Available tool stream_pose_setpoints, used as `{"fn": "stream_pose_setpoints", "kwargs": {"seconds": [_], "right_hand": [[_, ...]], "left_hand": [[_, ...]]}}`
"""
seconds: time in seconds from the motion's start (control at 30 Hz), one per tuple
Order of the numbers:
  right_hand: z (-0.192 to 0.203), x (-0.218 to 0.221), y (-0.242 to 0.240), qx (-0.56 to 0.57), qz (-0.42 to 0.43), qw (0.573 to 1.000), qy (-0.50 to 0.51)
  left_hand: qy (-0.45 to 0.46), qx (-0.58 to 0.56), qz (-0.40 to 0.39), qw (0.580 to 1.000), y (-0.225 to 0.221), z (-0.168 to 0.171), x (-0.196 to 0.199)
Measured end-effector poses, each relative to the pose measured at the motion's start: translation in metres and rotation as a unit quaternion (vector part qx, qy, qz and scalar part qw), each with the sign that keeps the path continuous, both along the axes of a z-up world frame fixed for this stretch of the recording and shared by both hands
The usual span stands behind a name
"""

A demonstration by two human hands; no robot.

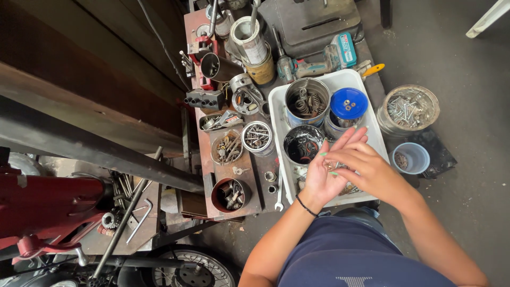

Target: Sorting through a tray of small metal fasteners like screws and bolts

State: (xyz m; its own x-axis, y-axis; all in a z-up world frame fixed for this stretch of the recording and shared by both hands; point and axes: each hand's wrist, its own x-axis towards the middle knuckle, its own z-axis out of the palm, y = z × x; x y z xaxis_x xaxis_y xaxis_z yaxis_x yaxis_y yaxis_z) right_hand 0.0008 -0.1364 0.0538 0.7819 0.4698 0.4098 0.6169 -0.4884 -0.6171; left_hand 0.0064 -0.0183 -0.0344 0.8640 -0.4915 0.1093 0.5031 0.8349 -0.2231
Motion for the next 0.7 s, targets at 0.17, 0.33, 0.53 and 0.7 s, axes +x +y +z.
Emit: {"fn": "stream_pose_setpoints", "kwargs": {"seconds": [0.17,0.33,0.53,0.7], "right_hand": [[-0.005,-0.007,0.009,-0.035,0.016,0.998,-0.053],[-0.013,-0.006,0.013,-0.053,-0.008,0.993,-0.104],[-0.001,-0.008,0.019,0.011,0.000,0.994,-0.105],[-0.009,-0.012,0.015,0.101,-0.011,0.994,-0.031]], "left_hand": [[-0.009,0.143,0.008,0.990,0.005,0.013,-0.002],[0.000,0.109,0.022,0.994,0.009,0.014,0.001],[-0.012,0.200,0.016,0.980,0.012,0.029,0.000],[0.021,0.094,0.034,0.995,0.015,0.025,-0.001]]}}
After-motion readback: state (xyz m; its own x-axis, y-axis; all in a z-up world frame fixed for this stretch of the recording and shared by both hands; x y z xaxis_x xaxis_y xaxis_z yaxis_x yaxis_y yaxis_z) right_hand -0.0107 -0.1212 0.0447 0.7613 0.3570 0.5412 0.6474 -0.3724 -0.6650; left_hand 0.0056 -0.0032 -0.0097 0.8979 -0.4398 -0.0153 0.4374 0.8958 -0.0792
